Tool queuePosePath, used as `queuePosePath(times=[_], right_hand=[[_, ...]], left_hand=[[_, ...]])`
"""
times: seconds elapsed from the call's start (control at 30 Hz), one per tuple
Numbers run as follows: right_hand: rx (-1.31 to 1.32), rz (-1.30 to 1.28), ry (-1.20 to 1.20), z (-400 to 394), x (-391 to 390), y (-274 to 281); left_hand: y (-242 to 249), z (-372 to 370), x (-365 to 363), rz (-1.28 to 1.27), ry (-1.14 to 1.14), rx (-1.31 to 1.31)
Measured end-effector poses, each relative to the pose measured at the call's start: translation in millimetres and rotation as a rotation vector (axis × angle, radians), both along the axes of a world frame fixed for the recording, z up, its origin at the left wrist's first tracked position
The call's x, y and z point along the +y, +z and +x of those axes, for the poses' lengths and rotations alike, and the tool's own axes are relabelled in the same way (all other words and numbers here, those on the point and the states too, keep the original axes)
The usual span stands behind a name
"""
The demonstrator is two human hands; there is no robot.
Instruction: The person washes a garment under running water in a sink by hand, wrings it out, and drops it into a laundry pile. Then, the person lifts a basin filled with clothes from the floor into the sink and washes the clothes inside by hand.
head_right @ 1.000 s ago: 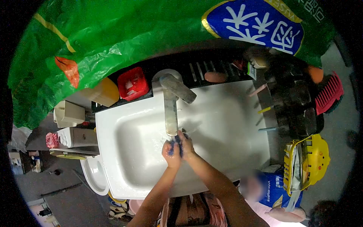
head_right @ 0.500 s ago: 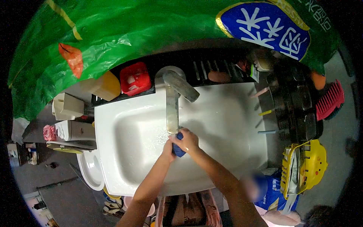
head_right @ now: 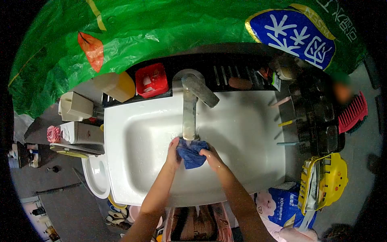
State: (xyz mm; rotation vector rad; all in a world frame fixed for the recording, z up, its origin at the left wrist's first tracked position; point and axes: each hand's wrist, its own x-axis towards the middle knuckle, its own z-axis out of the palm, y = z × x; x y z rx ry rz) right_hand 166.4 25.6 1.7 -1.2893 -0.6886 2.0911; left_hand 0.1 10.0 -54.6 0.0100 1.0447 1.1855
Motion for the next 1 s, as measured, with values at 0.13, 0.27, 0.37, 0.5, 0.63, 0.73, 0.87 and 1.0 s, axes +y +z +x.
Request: queuePosePath(times=[0.13, 0.27, 0.37, 0.5, 0.63, 0.73, 0.87, 1.0], right_hand=[[0.053, -0.080, -0.046, -3, -8, -8], [-0.227, -0.122, -0.213, -6, -8, 15], [-0.194, -0.183, -0.099, 9, -7, 0], [0.234, -0.209, -0.167, 11, -10, -35], [0.326, -0.055, -0.240, -2, -10, -13], [0.264, -0.243, -0.368, -13, -5, 1], [0.291, -0.157, -0.262, -27, 5, -29], [0.373, -0.146, -0.397, -45, -6, -50]], left_hand=[[42, -4, -2, -0.126, -0.155, -0.297], [45, -6, 4, -0.129, -0.023, 0.096], [40, -15, 9, -0.058, 0.016, 0.199], [32, -19, 12, -0.035, 0.071, -0.050], [34, -8, -4, 0.062, -0.053, 0.091], [12, 9, -13, 0.283, -0.072, 0.430], [57, 43, -30, 0.319, -0.192, 0.699], [47, 54, -28, 0.393, -0.130, 1.104]])
